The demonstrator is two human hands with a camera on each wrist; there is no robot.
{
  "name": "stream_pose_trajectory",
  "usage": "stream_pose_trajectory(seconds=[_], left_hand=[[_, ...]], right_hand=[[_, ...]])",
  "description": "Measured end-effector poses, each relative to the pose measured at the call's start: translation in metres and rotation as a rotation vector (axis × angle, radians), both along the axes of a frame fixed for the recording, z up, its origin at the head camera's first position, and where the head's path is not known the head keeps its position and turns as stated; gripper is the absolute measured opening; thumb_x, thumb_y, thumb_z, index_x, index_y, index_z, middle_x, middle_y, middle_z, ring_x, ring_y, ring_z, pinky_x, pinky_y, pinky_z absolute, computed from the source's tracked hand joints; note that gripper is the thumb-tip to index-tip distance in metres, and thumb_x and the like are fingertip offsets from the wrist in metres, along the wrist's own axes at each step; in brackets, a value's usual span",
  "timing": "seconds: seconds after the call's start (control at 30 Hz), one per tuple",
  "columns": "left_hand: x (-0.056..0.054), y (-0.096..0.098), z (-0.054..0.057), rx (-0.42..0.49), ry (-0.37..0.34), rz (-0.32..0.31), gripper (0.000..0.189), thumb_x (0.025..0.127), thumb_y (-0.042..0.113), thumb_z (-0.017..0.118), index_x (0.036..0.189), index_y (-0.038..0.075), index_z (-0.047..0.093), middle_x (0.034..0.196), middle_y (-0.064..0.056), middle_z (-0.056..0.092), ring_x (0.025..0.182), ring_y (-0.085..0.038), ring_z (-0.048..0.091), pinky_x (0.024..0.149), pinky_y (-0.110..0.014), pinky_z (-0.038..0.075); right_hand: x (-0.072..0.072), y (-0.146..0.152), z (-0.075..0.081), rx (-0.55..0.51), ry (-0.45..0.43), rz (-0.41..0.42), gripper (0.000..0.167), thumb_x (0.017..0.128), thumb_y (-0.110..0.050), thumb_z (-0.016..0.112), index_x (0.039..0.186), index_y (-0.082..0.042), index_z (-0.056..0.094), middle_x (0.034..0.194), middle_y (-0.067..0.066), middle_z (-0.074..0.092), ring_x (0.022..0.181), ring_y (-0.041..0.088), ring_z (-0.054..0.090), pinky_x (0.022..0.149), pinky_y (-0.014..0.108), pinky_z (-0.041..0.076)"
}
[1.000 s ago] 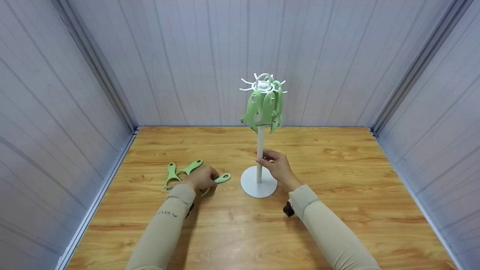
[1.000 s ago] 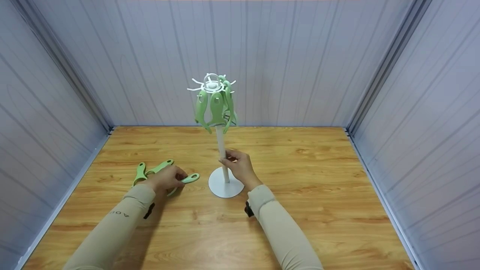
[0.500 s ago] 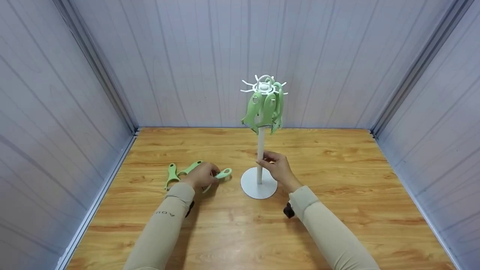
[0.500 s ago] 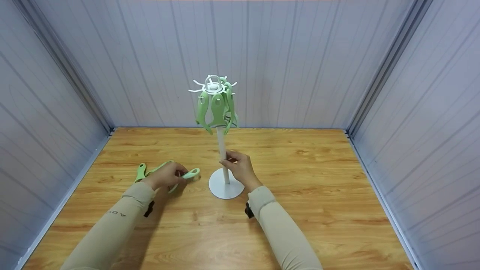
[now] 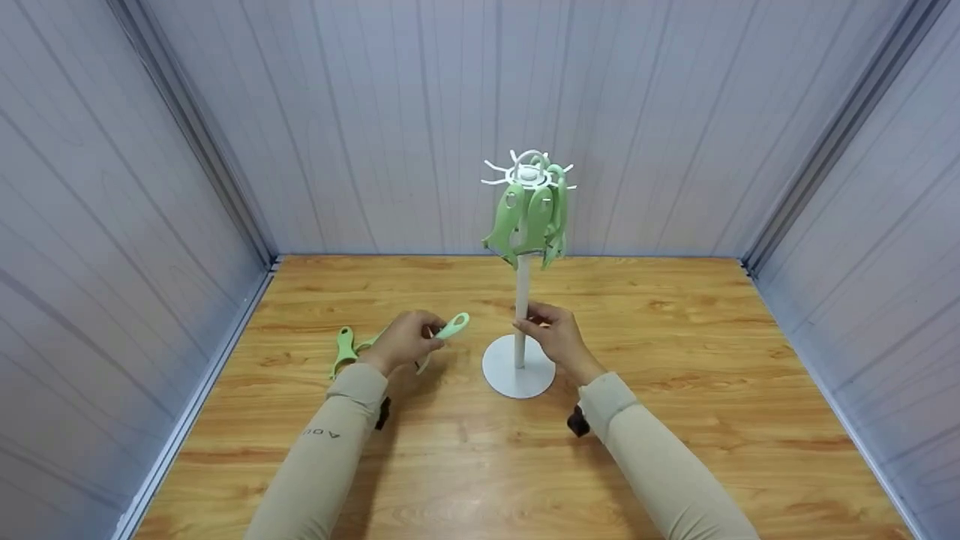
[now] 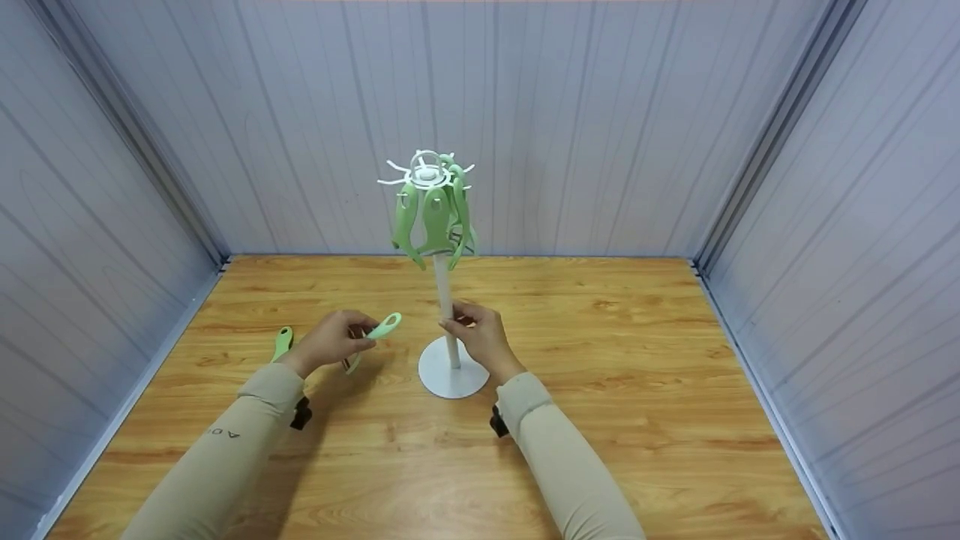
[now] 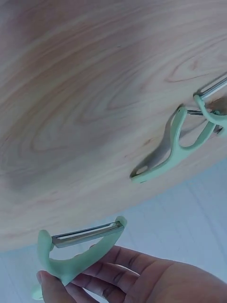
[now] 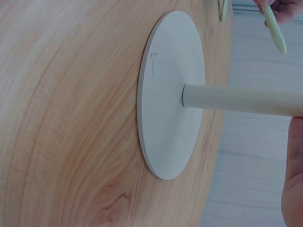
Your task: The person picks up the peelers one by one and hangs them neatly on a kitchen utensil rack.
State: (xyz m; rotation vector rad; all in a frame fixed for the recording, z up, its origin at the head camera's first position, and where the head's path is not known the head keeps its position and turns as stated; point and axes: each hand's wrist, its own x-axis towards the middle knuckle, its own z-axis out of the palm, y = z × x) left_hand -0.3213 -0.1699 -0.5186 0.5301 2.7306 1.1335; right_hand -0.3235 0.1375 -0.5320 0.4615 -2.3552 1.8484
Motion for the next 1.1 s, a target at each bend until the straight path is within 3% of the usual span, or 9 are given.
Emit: stream_pose_trajectory(seconds=[0.4,0.67,0.8,1.1], left_hand=[[0.001,0.000,0.006,0.148,0.074,0.022,0.024,0.102,0.007,0.075,0.126,0.002,0.078,0.103,-0.012,0.075,0.086,-0.021,0.065,0.067,-0.030,0.055],[0.001,0.002,0.018,0.167,0.154,0.029,0.027,0.100,0.007,0.078,0.127,0.002,0.078,0.105,-0.012,0.076,0.084,-0.019,0.065,0.070,-0.029,0.055],[0.002,0.003,0.024,0.187,0.159,0.038,0.030,0.101,0.008,0.077,0.131,0.002,0.077,0.103,-0.011,0.076,0.082,-0.018,0.065,0.067,-0.029,0.056],[0.002,0.004,0.045,0.228,0.223,0.048,0.028,0.101,0.010,0.078,0.128,0.003,0.078,0.102,-0.011,0.076,0.085,-0.020,0.066,0.076,-0.035,0.057]], right_hand=[[0.000,-0.002,0.000,0.020,-0.031,-0.016,0.025,0.099,0.003,0.075,0.123,0.011,0.076,0.109,0.028,0.077,0.092,0.017,0.065,0.077,0.019,0.053],[0.000,0.002,-0.002,0.004,-0.008,-0.005,0.024,0.099,-0.004,0.078,0.121,0.005,0.079,0.105,0.016,0.080,0.090,0.011,0.066,0.077,0.021,0.055],[0.000,0.001,-0.002,-0.002,-0.020,-0.011,0.024,0.099,-0.003,0.079,0.120,0.005,0.079,0.105,0.016,0.080,0.090,0.011,0.065,0.078,0.021,0.055],[0.000,0.000,-0.002,-0.011,-0.026,-0.012,0.026,0.098,-0.002,0.078,0.122,0.007,0.078,0.106,0.015,0.080,0.090,0.013,0.064,0.078,0.019,0.055]])
